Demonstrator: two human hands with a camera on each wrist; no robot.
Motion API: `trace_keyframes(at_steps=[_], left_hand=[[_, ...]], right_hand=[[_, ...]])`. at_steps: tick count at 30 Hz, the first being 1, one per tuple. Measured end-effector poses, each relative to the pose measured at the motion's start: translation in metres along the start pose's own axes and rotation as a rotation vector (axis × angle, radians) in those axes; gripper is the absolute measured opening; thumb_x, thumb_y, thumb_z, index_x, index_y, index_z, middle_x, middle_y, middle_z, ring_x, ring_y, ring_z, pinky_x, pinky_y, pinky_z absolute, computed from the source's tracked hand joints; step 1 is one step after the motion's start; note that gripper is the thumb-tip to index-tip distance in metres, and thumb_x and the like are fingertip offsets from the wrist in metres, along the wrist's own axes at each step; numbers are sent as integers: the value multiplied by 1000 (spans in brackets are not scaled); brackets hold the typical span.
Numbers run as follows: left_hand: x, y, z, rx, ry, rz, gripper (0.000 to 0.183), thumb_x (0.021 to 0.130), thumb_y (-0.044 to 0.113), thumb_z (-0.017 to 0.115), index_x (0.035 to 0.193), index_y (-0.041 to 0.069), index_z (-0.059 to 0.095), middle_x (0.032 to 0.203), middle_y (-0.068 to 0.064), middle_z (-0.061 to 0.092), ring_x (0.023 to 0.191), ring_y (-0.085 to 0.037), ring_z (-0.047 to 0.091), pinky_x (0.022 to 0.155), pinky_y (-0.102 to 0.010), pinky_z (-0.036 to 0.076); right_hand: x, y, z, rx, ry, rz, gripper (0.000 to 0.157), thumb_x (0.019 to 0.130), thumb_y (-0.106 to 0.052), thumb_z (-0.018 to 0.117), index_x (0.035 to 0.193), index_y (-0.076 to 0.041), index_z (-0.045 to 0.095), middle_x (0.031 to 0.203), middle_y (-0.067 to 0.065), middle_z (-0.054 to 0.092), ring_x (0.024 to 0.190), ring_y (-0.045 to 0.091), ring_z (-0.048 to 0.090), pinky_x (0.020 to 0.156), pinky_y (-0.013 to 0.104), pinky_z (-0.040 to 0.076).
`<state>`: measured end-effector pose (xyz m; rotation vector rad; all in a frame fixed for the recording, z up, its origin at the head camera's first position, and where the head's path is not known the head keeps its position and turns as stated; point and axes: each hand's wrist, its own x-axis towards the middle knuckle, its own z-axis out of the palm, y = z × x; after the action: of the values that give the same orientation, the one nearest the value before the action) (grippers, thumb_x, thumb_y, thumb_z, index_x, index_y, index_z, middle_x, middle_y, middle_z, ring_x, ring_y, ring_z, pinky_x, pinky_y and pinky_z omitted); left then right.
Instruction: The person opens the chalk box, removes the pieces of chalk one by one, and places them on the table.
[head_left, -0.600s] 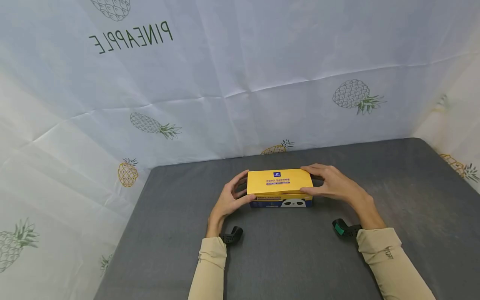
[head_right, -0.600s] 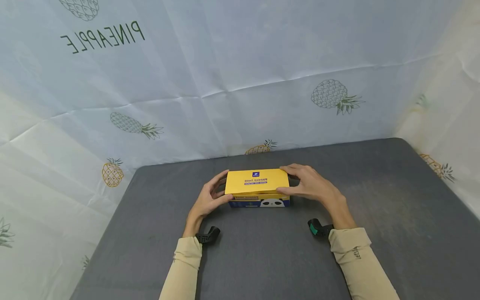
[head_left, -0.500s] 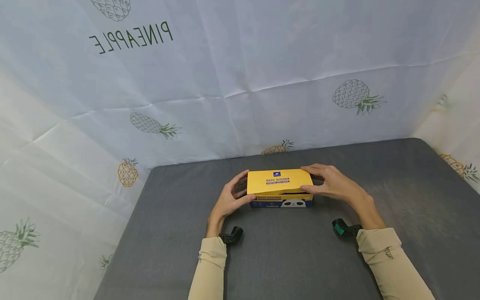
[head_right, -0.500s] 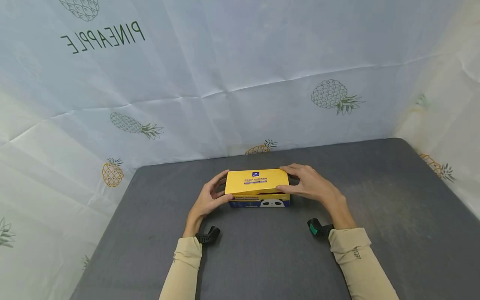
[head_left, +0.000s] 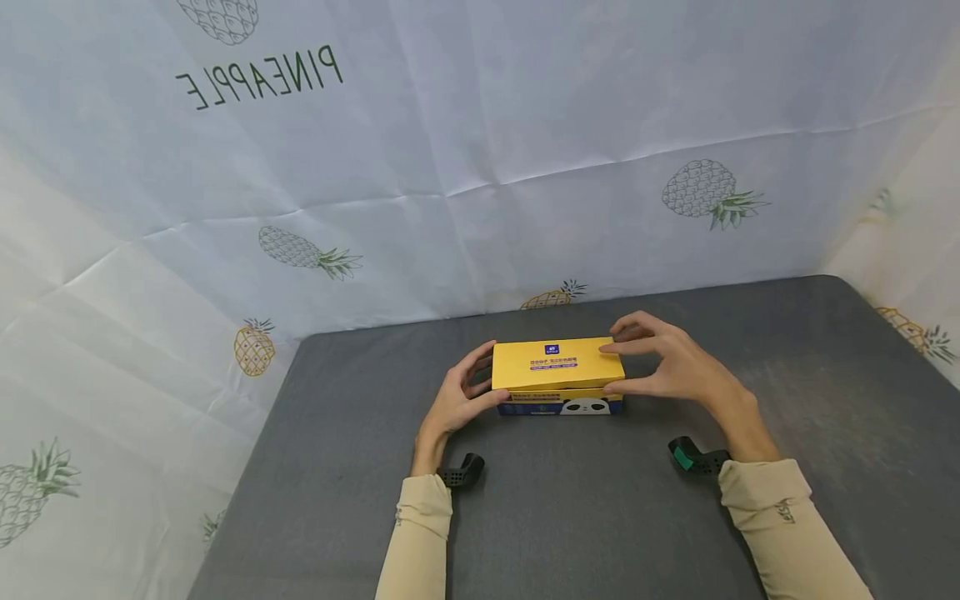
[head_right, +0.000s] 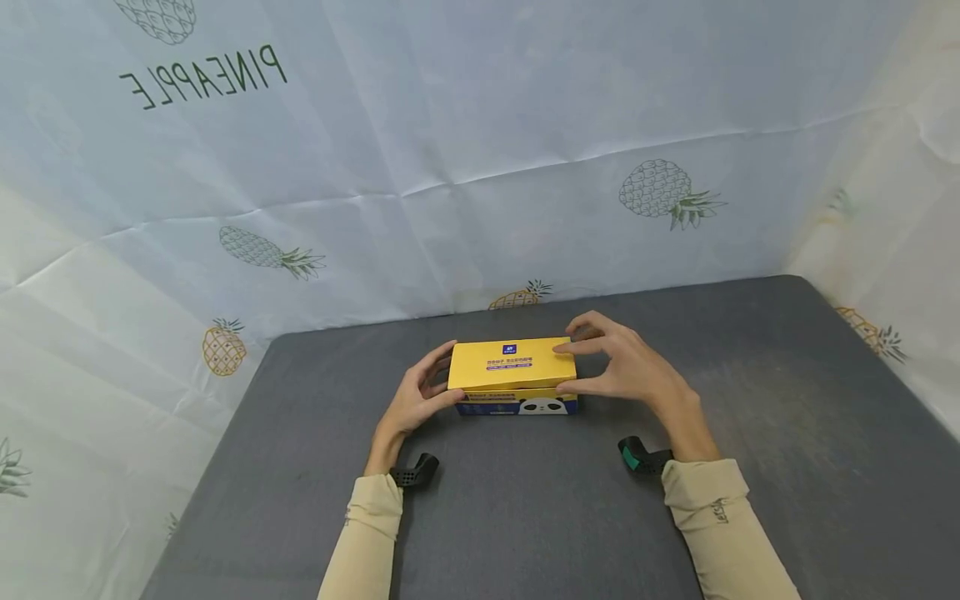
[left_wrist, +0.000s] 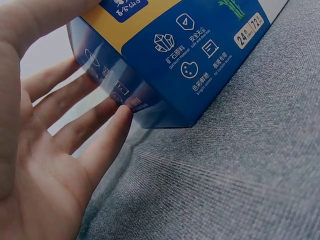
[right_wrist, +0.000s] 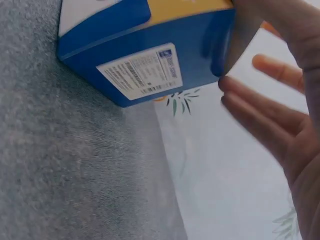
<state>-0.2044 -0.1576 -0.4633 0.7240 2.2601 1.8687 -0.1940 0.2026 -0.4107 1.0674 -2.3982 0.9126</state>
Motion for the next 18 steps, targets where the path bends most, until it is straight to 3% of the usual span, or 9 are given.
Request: trace_keyframes(at_steps=[6,11,13,18], left_hand=[[-1,0,1,-17,4,-9,82,91,7,76,159,0,31,162,-16,40,149,-37,41,113,-52,47],[-1,1,2,-25,16,-17,82,91,4,74,160,0,30,162,-17,38,148,-39,41,113,-51,48],[0,2,2,-25,18,-18,82,91,4,74,160,0,30,163,-17,38,149,-38,40,112,-51,48],[1,3,2,-15,1,-9,82,91,5,74,160,0,29,163,-18,38,150,-39,39,113,-49,48]], right_hand=[[-1,7,4,66,72,-163,45,60,1,95,103,-6,82,115,18,64,95,33,70,89,12,55],[-1,15,10,63,150,-234,43,60,8,92,100,-2,81,111,21,65,90,32,71,92,6,51],[-3,16,11,75,157,-175,45,60,9,92,102,-2,81,114,21,65,92,33,71,90,10,54],[-12,18,14,169,15,179,66,75,-7,90,136,0,65,139,23,59,118,41,63,90,45,61]])
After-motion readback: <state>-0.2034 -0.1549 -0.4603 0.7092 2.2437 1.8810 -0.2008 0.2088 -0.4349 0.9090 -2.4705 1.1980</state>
